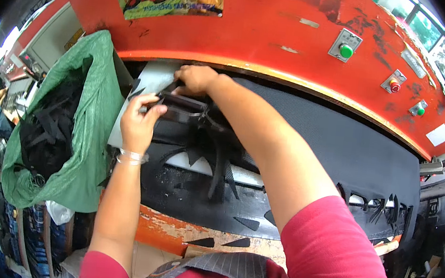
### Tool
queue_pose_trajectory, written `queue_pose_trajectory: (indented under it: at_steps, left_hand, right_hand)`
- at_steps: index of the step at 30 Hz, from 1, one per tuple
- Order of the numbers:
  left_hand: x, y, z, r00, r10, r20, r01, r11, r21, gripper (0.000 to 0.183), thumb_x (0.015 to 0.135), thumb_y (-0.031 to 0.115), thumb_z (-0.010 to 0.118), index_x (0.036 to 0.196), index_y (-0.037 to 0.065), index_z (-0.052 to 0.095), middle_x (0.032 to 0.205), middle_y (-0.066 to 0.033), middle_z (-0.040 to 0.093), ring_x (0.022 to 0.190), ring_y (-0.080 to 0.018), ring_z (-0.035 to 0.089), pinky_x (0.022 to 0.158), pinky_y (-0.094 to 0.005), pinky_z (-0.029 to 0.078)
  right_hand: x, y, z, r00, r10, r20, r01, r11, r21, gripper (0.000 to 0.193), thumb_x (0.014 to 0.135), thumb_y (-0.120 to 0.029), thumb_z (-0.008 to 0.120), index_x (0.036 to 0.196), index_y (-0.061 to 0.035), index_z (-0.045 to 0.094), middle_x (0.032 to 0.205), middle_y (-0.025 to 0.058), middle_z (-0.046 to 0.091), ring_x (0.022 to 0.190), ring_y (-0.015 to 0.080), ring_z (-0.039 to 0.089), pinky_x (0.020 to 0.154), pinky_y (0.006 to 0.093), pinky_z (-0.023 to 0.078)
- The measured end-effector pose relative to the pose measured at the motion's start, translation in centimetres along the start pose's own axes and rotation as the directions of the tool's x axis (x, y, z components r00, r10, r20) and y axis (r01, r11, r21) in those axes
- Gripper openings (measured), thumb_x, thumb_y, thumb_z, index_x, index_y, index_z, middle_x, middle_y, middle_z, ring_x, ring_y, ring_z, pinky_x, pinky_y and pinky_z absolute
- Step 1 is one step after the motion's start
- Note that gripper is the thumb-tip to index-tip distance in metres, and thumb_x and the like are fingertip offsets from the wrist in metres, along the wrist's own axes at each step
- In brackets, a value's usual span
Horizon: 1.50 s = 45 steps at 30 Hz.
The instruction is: Die cutting black fabric components for shoes using a hydraulic press and trimming with scissors.
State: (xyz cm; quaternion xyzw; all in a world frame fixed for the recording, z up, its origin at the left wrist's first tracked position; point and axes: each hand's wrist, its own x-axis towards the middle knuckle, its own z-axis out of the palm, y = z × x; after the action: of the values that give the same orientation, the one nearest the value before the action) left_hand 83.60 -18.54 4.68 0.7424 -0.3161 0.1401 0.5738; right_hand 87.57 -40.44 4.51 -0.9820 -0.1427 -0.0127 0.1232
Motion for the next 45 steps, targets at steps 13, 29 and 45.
queue_pose_trajectory:
  at_steps: [13,29,45]
  left_hand:
    - [-3.6,-5.7,3.5,0.906,-0.025,0.422,-0.158,0.906,0.393,0.039,0.08,0.022,0.068,0.112,0.001,0.062,0.1,-0.0145,0.055,0.092,-0.0349,0.051,0.083,-0.0418,0.043]
    - [-3.3,2.6,10.0,0.842,0.263,0.471,-0.333,0.94,0.071,0.027,0.08,0.026,0.065,0.099,0.007,0.069,0.098,-0.0099,0.063,0.093,-0.0297,0.057,0.082,-0.0413,0.046]
    - [-9.8,2.8,13.2,0.818,0.102,0.566,-0.278,0.932,0.234,0.05,0.08,0.029,0.067,0.123,0.006,0.055,0.122,-0.006,0.052,0.114,-0.0274,0.045,0.097,-0.0395,0.036]
  right_hand:
    - [-11.4,-2.6,-13.0,0.852,-0.45,-0.267,0.307,0.843,-0.442,0.008,0.078,-0.019,0.06,0.081,-0.0113,0.06,0.079,0.0056,0.056,0.075,0.0268,0.061,0.062,0.039,0.052]
    - [-39.9,-4.8,-13.6,0.41,0.911,-0.037,-0.912,0.41,0.0,0.024,0.087,-0.023,0.051,0.095,-0.0009,0.056,0.067,0.0159,0.06,0.058,0.0303,0.062,0.055,0.0403,0.051]
    - [-28.8,5.0,-1.7,0.144,0.979,0.146,-0.829,0.039,0.558,0.017,0.085,-0.016,0.048,0.083,-0.001,0.055,0.051,0.0102,0.052,0.037,0.022,0.051,0.034,0.0363,0.037]
